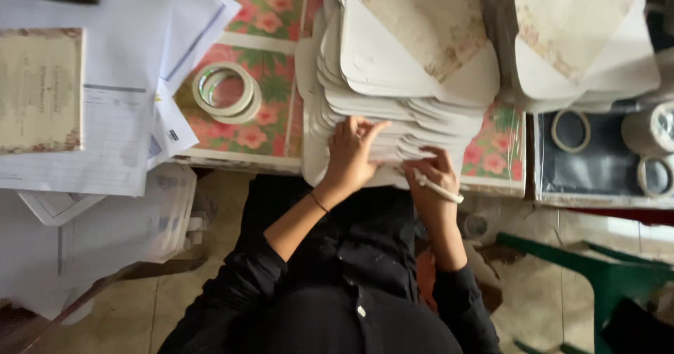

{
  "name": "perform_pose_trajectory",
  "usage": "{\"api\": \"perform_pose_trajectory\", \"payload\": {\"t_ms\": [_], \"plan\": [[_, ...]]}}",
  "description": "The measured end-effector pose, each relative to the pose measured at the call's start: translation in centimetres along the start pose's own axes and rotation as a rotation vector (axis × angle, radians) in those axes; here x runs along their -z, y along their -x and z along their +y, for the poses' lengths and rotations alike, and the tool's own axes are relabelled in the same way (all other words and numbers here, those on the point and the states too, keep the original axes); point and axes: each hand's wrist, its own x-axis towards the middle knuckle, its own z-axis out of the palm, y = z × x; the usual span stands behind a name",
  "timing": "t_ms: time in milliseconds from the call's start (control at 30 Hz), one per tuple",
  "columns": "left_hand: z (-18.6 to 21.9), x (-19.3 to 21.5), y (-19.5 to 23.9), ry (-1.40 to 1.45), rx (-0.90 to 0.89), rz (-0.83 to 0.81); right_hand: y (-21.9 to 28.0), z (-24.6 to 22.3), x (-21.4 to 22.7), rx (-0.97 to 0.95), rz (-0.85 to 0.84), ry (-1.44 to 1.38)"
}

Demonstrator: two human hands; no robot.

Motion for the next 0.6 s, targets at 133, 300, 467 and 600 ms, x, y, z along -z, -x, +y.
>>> {"api": "perform_pose_trajectory", "payload": {"t_ms": [133, 300, 467, 600], "plan": [[-0.3, -0.5, 0.1, 0.028, 0.053, -0.032, 0.0, -1.4, 0.3, -0.021, 0.09, 0.0], [2.6, 1.4, 0.3, -0.02, 0.144, 0.018, 1.3, -0.9, -0.7, 0.134, 0.193, 0.055], [2.6, 1.3, 0.8, -0.049, 0.111, 0.002, 4.4, -3.2, 0.4, 0.121, 0.262, 0.052], [1.1, 2.4, 0.6, -0.292, -0.262, 0.11, 4.6, -1.0, 4.5, 0.167, 0.317, -0.169]]}}
